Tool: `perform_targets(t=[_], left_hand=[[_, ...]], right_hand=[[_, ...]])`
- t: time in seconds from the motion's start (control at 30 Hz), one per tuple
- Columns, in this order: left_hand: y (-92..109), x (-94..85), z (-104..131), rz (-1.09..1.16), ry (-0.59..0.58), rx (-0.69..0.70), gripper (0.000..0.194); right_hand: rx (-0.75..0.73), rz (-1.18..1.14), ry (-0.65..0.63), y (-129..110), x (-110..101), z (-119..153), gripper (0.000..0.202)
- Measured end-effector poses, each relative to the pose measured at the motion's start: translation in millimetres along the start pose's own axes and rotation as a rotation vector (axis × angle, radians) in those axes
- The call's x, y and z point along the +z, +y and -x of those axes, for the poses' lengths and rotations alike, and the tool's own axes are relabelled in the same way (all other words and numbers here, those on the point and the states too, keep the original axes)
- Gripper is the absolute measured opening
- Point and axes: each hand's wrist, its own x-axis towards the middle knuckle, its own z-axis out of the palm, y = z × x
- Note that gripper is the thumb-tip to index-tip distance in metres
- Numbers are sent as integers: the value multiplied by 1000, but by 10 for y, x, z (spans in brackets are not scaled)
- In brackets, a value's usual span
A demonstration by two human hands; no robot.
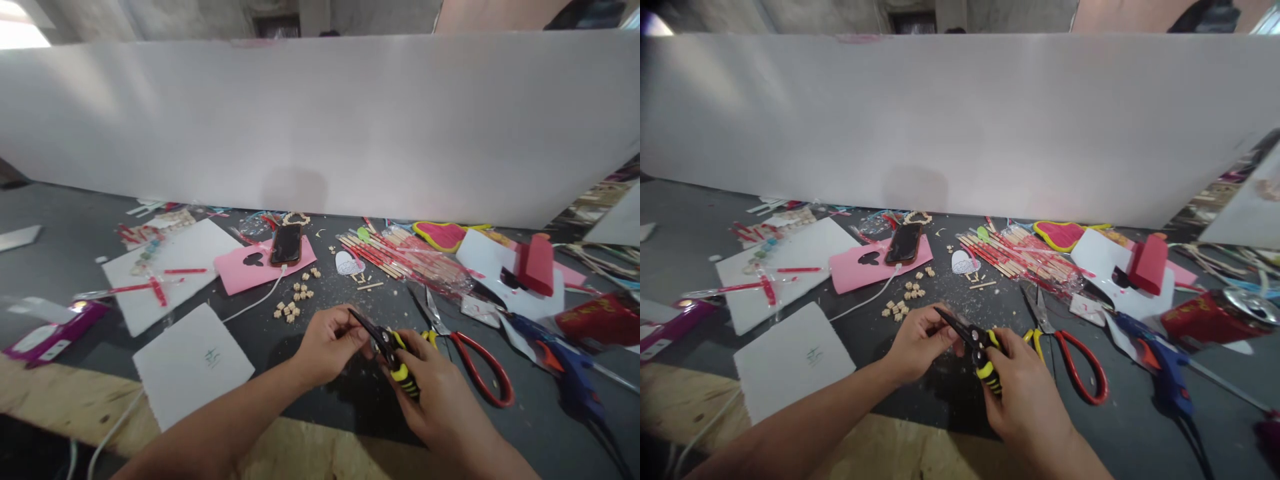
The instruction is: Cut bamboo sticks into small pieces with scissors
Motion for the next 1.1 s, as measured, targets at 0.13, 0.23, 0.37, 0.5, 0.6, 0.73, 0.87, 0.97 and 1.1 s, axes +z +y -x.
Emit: perform_targets(t=[0.13,0.23,0.37,0.5,0.6,0.73,0.87,0.97,1.1], left_hand=[[-17,11,-34,161,13,-76,26],[-44,3,-62,169,40,-131,29],[-57,-11,-77,225,42,-151,29],[-17,14,-85,268,51,-138,26],[30,87,-65,281,21,-230,26],[61,291,18,250,-125,-288,24],[71,559,74,447,-190,-171,36],[95,682,92,528,-163,-107,42],[127,661,152,442,-164,-141,40]], right_hand=[[-4,56,41,53,-2,-20,20],[-1,78,62,108,8,-39,20],[21,59,47,102,11,-44,20],[29,19,70,50,-35,-50,18],[47,-56,108,42,-116,-81,19],[139,-170,157,75,-235,-137,21],[251,-259,213,90,-275,-185,36],[256,-311,242,91,-261,-215,41],[212,-340,256,96,-241,-235,31]])
